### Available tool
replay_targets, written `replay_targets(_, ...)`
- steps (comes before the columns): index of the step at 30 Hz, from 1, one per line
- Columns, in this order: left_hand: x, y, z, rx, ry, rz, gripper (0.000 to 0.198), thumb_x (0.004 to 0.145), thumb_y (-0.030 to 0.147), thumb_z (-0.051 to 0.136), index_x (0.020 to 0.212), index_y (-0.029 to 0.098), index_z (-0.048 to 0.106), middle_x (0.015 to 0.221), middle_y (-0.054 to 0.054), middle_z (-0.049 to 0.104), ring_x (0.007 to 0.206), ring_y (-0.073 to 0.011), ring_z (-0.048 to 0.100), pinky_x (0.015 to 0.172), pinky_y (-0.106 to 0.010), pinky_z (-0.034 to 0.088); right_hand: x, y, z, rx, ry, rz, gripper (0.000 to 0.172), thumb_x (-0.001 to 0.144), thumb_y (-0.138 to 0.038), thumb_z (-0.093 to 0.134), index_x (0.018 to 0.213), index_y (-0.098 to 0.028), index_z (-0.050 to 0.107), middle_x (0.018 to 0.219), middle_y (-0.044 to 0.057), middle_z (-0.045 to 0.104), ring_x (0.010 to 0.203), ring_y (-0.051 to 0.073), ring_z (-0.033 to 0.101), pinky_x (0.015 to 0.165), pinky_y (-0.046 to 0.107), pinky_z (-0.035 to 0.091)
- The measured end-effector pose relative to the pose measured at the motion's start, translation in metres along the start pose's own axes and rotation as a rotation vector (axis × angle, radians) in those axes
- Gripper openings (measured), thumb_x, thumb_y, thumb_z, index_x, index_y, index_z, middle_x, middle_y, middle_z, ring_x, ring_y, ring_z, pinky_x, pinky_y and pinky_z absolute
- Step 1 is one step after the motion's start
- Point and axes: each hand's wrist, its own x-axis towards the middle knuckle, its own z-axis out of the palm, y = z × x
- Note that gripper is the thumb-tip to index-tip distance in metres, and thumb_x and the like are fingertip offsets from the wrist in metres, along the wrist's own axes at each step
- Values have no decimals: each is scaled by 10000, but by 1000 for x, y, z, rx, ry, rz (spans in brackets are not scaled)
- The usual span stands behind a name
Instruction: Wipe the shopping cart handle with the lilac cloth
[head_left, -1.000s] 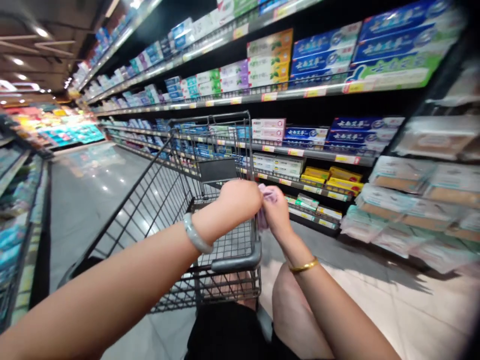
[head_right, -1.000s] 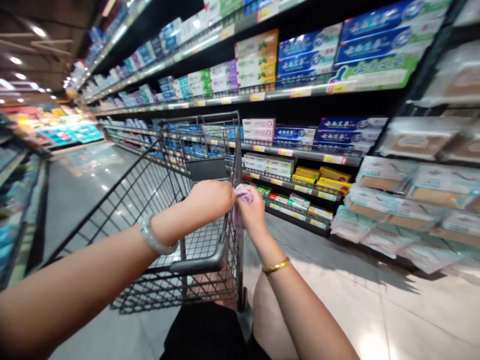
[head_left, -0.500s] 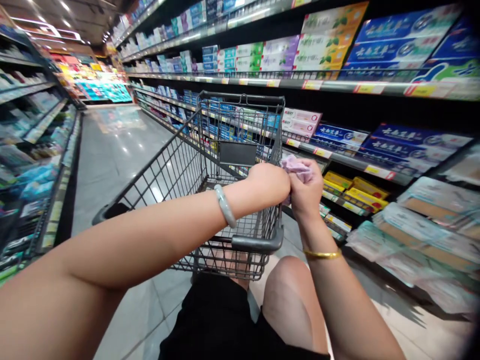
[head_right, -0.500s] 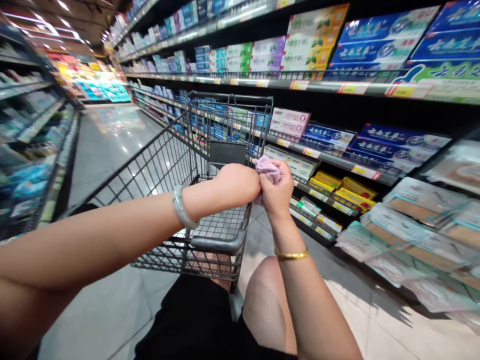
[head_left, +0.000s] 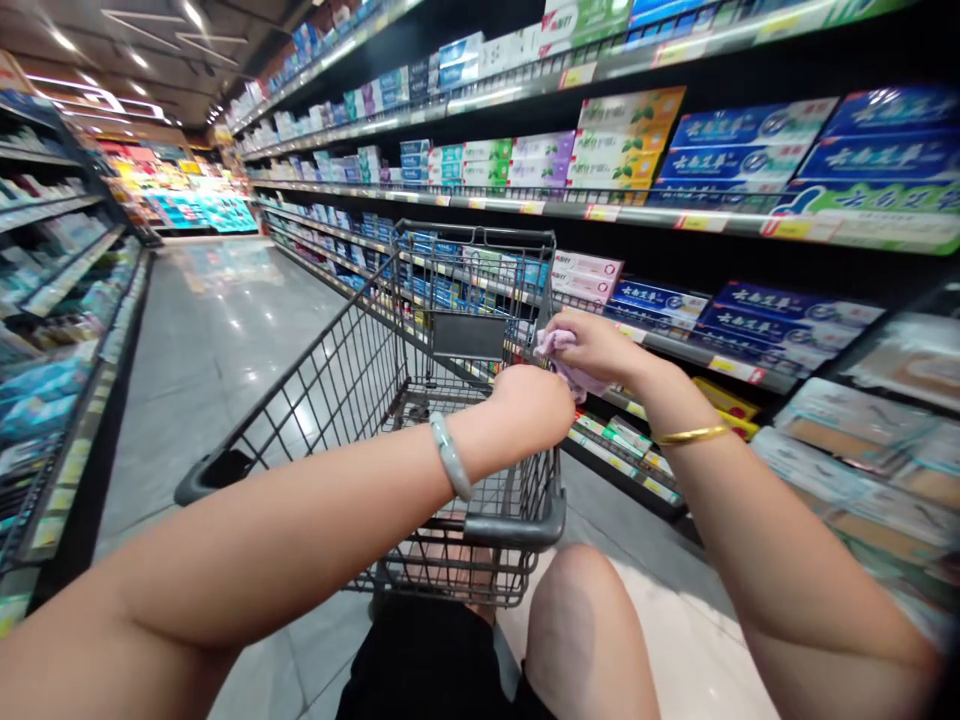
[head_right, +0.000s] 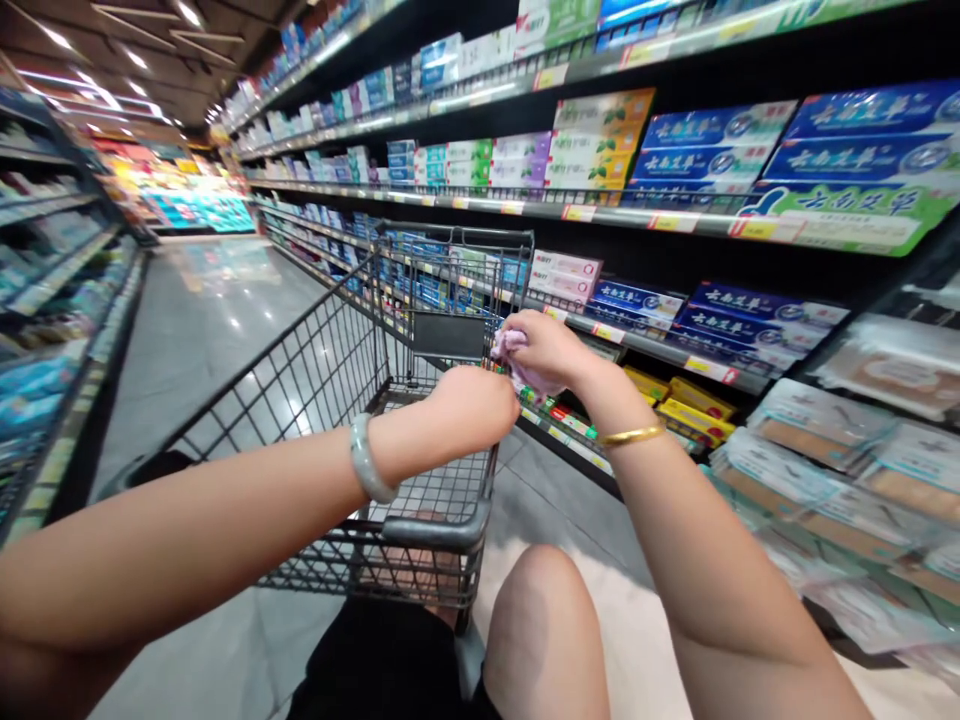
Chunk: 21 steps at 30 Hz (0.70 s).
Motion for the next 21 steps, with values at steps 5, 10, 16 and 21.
replay_targets(5,-3,0,-1,-3,-7,3,350,944,126,479,1099,125,792,1133,-200,757,1070,-353,716,862,-481,573,14,-7,2,42,-137,-129,229,705,-120,619,853,-237,748,923,6,764,866,200,665,800,303,502)
replay_targets(10,-2,0,2,-6,20,7,357,947,126,468,1098,119,792,1126,-220,752,1073,-349,716,862,-482,569,33,-12,-2,60,-167,12,201,668,-96,667,777,-246,744,762,-28,756,738,186,653,704,280,481)
replay_targets(16,-2,1,3,-27,10,8,324,947,140,499,1076,115,796,1126,-222,753,1092,-344,713,886,-475,570,44,-12,0,35,-416,47,207,671,-135,673,817,-261,748,789,-32,768,701,181,646,633,280,455)
replay_targets(21,-4,0,1,-34,20,13,339,957,133,484,1112,106,784,1138,-225,748,1102,-350,708,889,-485,572,49,-4,9,-102,-190,69,404,614,-119,716,983,-279,753,959,-3,778,826,217,663,721,300,483)
